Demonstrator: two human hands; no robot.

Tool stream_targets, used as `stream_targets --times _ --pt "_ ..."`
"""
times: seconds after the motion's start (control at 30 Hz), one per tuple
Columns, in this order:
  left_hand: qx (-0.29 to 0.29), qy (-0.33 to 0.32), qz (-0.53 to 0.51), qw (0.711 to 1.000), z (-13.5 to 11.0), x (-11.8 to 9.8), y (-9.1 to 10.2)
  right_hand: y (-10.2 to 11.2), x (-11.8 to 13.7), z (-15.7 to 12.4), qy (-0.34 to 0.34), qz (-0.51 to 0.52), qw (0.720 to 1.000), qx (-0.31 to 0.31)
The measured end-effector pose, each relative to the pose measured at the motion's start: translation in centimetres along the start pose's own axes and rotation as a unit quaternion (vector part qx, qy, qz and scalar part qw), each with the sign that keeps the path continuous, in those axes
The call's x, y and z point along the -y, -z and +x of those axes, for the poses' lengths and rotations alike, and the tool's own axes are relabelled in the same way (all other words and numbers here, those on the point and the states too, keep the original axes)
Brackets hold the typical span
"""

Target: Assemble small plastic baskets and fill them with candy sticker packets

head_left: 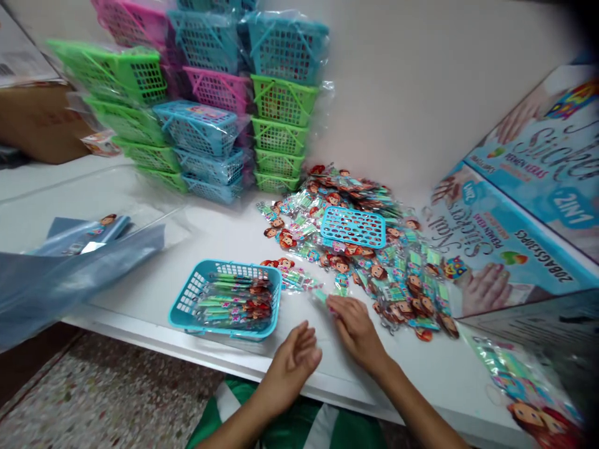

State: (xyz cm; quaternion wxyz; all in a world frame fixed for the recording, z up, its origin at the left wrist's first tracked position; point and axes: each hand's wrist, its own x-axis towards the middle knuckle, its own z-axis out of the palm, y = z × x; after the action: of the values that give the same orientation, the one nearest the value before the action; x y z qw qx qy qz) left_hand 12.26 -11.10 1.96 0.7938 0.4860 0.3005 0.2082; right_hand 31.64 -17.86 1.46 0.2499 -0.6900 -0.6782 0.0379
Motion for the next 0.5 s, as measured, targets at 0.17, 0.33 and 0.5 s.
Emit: stream_targets --times 0.17,0.33,0.5 --pt "-0.096 0.169 -0.280 0.940 3.6 0.0 -2.3 1.7 3.9 -1.0 -0.044 0.218 0.972 0.074" --pt "-0.078 0.201 -0.271 0.938 3.5 -0.2 -1.7 3.6 -3.0 1.3 -0.232 0.024 0.969 -0.084" --pt "-0.079 0.194 -0.206 0.956 3.5 -0.3 -1.5 6.0 -10.1 6.7 -0.298 -0.069 0.935 -0.178"
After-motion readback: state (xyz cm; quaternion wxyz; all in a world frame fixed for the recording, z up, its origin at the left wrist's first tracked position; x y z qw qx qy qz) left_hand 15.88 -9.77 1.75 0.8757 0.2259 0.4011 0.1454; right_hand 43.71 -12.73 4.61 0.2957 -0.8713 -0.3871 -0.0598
